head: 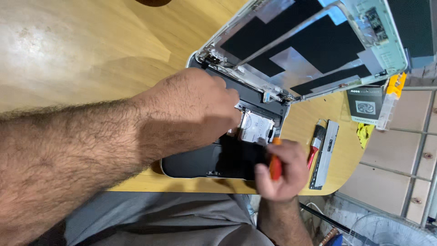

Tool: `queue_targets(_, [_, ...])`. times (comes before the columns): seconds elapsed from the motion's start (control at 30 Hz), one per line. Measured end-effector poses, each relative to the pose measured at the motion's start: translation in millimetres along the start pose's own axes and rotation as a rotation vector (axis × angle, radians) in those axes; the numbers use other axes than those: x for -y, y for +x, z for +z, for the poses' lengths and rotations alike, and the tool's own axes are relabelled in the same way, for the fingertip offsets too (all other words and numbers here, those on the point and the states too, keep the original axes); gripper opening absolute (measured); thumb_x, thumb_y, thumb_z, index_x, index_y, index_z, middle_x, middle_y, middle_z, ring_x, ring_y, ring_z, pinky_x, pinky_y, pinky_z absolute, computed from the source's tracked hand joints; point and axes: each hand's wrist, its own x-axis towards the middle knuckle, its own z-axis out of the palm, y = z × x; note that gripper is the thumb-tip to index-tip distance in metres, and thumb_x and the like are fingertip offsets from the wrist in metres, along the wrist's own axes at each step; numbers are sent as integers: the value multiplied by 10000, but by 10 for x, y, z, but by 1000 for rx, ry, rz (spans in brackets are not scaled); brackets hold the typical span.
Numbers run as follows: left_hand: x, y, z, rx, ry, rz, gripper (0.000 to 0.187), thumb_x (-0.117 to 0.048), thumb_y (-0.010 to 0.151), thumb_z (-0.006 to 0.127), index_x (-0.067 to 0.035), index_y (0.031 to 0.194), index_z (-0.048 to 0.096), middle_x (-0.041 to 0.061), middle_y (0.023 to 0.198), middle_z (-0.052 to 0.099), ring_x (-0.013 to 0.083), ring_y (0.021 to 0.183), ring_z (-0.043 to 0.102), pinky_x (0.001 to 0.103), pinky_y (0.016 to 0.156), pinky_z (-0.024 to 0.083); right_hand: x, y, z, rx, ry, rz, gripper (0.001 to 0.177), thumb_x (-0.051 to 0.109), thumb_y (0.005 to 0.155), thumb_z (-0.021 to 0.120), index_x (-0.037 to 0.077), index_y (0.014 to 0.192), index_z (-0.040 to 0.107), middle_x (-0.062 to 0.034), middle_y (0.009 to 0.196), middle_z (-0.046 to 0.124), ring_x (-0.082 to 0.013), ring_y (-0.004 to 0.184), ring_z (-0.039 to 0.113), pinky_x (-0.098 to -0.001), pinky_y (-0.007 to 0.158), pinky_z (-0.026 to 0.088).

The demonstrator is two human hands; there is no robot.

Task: The person works on the internal components of a disassembled laptop placed on a wooden table. They use their hands to connect a ribbon cable to the motherboard and then use a screwdriver to secure the hard drive in place.

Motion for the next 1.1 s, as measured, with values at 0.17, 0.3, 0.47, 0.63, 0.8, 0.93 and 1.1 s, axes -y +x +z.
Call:
queue_targets(0.17, [-5,95,186,-250,-12,-43,127,-97,825,655,-218,811,692,7,741,657,278,646,682,461,447,540,-548,-175,-257,-138,-123,144,225,19,881,559,-58,1065,662,-150,856,613,-247,780,554,-361,729,474])
queue_targets(0.3, [-43,155,-197,137,-3,-71,201,-88,950,565,-209,1062,680,34,919,668,284,821,704,472,562,593,-721,-194,-399,35,-291,435,268,68,916,623,-27,1157,692,-148,1019,678,-282,971,626,-397,862,509])
queue_targets(0.47, [-77,209,-248,255,51,-111,214,-140,1016,546,-271,1146,653,-21,983,688,241,826,736,455,586,606,-918,-260,-406,187,-283,486,286,140,950,699,45,1219,723,-140,1138,682,-291,1102,636,-401,962,494])
queue_targets(0.63, [-52,193,-206,256,90,-88,250,-87,956,607,-284,1094,672,-42,955,672,232,819,721,443,542,591,-719,-76,-475,104,-285,423,249,91,969,719,21,1207,730,-142,1062,622,-223,878,604,-334,752,533])
queue_targets(0.8, [-18,191,-136,202,109,-60,247,-88,905,636,-322,940,707,-59,872,650,226,787,704,431,542,579,-451,311,-323,74,-113,-25,113,42,931,712,-16,1026,731,-145,939,681,-257,903,631,-378,820,553])
queue_targets(0.93, [-29,204,-195,250,119,-75,238,-68,911,630,-292,950,700,-61,811,658,227,745,693,421,534,559,-199,758,-38,277,24,-252,119,169,981,703,66,1037,726,-98,913,677,-262,840,618,-419,797,458])
queue_targets(1.1, [-14,184,-170,249,78,-101,262,-29,877,617,-259,762,665,-62,736,643,213,676,660,390,494,496,-153,933,250,363,-13,-240,38,90,869,759,74,864,725,-78,784,661,-301,692,591,-442,665,422])
